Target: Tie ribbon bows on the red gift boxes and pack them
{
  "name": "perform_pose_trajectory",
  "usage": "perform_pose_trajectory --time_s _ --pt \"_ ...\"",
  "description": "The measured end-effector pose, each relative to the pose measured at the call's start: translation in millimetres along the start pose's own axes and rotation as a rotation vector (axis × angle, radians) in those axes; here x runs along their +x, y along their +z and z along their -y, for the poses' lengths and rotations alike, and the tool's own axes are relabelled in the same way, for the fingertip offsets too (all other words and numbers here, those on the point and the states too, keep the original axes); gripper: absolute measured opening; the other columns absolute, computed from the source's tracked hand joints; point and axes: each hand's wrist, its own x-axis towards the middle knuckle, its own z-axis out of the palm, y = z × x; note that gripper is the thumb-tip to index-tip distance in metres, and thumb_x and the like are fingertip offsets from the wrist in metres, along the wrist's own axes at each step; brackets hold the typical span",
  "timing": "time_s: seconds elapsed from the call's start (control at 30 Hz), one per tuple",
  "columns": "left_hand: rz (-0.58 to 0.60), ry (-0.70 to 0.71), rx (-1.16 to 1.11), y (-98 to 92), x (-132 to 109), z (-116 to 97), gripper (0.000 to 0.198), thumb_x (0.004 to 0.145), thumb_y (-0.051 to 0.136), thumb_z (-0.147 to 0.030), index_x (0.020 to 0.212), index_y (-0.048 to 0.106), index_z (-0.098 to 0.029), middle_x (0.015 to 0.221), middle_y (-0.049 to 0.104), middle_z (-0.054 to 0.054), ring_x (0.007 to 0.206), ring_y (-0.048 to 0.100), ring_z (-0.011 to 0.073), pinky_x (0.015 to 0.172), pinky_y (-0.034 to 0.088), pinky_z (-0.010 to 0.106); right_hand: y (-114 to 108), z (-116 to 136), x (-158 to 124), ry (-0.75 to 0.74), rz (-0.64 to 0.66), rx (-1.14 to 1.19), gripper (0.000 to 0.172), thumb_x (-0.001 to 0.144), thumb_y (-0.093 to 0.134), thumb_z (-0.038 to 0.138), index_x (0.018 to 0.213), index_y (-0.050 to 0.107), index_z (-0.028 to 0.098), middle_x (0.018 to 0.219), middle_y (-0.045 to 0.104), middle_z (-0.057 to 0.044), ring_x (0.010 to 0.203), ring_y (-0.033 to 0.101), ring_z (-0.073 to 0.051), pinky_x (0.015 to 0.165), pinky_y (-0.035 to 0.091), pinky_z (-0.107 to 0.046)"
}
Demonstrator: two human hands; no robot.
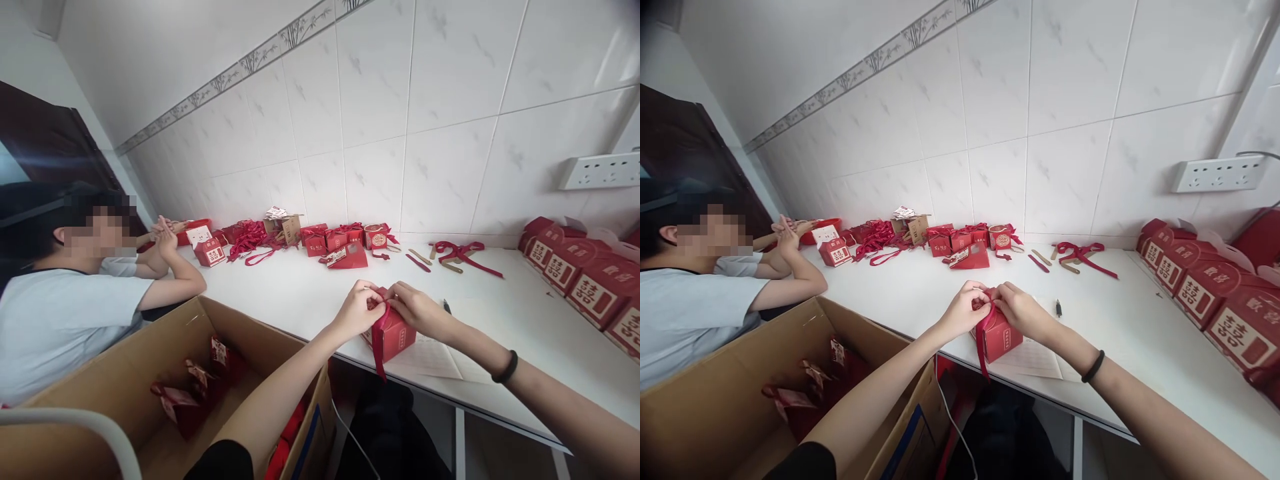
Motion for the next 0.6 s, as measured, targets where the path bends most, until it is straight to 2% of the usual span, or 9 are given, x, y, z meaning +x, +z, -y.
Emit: perform_pose_trajectory --time_s 0.07,0.17,0.3,0.4,0.5,0.6 --pt "-0.001 0.005 -0.007 0.5 -0.2 -0.8 0.007 0.076 0.056 -0.013 0.069 0.058 -0.016 0.102 0.050 0.008 0.087 0.058 0.0162 0.085 0.049 0.035 -2.0 -0.8 -0.7 0.051 0.016 0.092 0.011 0.083 0.042 0.030 0.083 0.048 0.021 0.084 0.060 -0.006 0.069 0.057 -0.018 0.065 0.046 -0.032" --pt "-0.032 0.023 -0.003 2.3 -1.0 0.4 0.006 0.077 0.056 -0.014 0.073 0.059 -0.016 0.102 0.051 0.008 0.087 0.058 0.0163 0.083 0.050 0.035 -5.0 -0.6 1.2 0.118 0.030 0.263 0.017 0.078 0.049 0.035 0.086 0.047 0.021 0.084 0.062 -0.004 0.064 0.054 -0.016 0.061 0.045 -0.031" --pt "-0.048 0.028 0.010 4.6 -1.9 4.3 0.004 0.076 0.057 -0.013 0.073 0.059 -0.016 0.102 0.051 0.008 0.085 0.058 0.0161 0.080 0.051 0.034 -4.3 0.9 3.4 0.144 0.012 0.397 0.023 0.073 0.054 0.038 0.086 0.050 0.020 0.081 0.064 -0.005 0.067 0.056 -0.017 0.063 0.045 -0.031" --pt "-0.039 0.038 0.005 5.0 -2.2 6.2 0.004 0.075 0.057 -0.013 0.073 0.059 -0.016 0.103 0.051 0.007 0.084 0.058 0.0150 0.078 0.052 0.033 -2.4 0.6 2.7 0.160 -0.014 0.348 0.021 0.073 0.054 0.038 0.083 0.051 0.020 0.078 0.064 -0.004 0.065 0.055 -0.017 0.062 0.045 -0.031" --pt "-0.052 0.092 0.013 4.2 -2.8 7.2 0.004 0.078 0.055 -0.015 0.076 0.058 -0.017 0.101 0.051 0.007 0.090 0.057 0.0168 0.082 0.050 0.033 -2.0 -1.3 2.0 0.191 -0.062 0.210 0.016 0.075 0.053 0.036 0.073 0.053 0.021 0.074 0.062 -0.004 0.064 0.055 -0.017 0.062 0.045 -0.031" --pt "-0.054 0.142 0.025 2.2 -3.0 8.9 0.006 0.081 0.052 -0.016 0.079 0.057 -0.017 0.100 0.051 0.008 0.097 0.056 0.0187 0.086 0.048 0.035 -2.9 -4.0 3.1 0.149 -0.063 0.155 0.014 0.075 0.054 0.031 0.076 0.061 0.019 0.084 0.062 -0.007 0.069 0.057 -0.018 0.069 0.046 -0.033"
